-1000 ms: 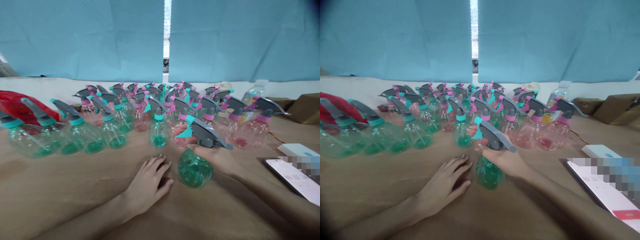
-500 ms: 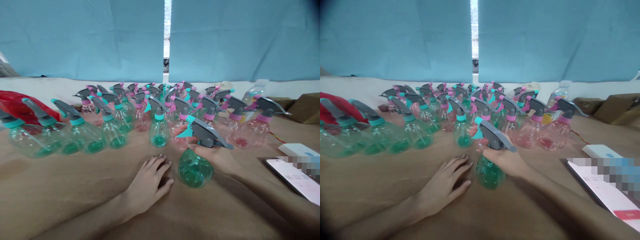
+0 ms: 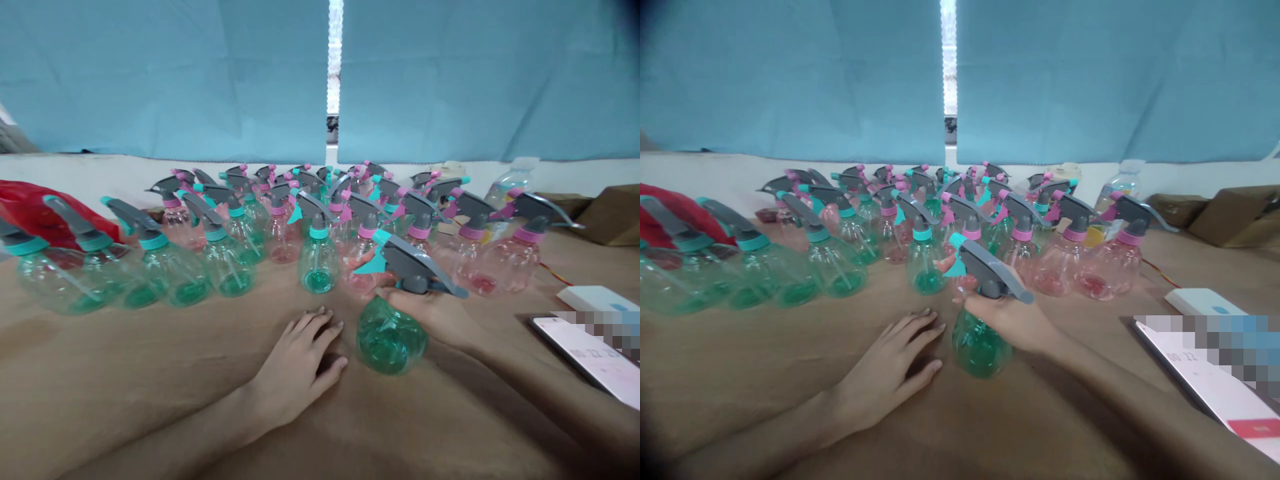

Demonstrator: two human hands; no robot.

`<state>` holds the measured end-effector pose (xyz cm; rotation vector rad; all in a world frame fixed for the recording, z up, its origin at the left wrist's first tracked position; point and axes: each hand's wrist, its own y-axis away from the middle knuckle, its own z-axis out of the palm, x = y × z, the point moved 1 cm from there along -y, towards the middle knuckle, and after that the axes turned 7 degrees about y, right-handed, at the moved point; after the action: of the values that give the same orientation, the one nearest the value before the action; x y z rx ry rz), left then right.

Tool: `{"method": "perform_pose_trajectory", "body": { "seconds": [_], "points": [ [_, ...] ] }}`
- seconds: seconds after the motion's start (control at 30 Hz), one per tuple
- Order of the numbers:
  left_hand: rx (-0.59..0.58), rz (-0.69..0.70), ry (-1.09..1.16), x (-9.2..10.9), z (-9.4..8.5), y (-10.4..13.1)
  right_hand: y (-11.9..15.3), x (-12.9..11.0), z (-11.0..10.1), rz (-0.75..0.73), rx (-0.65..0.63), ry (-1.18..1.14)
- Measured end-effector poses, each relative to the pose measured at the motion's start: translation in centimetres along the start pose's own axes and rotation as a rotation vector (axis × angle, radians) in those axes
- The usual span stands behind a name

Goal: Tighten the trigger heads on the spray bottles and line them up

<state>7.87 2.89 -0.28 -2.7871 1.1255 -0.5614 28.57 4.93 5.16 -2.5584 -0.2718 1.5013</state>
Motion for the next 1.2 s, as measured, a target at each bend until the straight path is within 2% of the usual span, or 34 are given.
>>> {"method": "perform_pose_trajectory", "body": {
  "seconds": [0.13,0.43,0.57,0.8,1.0,1.2],
  "points": [
    [-0.015,-0.008,-0.006,0.1,0.0,0.0,0.1,0.4,0.1,0.044,-0.02,-0.023],
    [-0.038,-0.026,-0.018,0.2,-0.1,-0.1,0.0,-1.6,-0.3,-0.049,-0.026,-0.045],
    [-0.042,-0.024,-0.019,0.1,-0.1,-0.1,0.0,-2.0,-0.5,-0.08,0.025,0.002],
    [-0.038,-0.016,-0.018,0.1,-0.1,-0.1,0.3,-1.8,-0.8,-0.01,0.114,0.092],
    [-0.018,-0.01,-0.004,0.1,-0.1,0.0,0.1,-1.2,-0.5,-0.049,-0.038,0.001],
    [-0.017,-0.006,-0.008,0.0,0.0,-0.1,0.0,-1.8,-0.4,-0.082,-0.064,-0.018]
  ]
}}
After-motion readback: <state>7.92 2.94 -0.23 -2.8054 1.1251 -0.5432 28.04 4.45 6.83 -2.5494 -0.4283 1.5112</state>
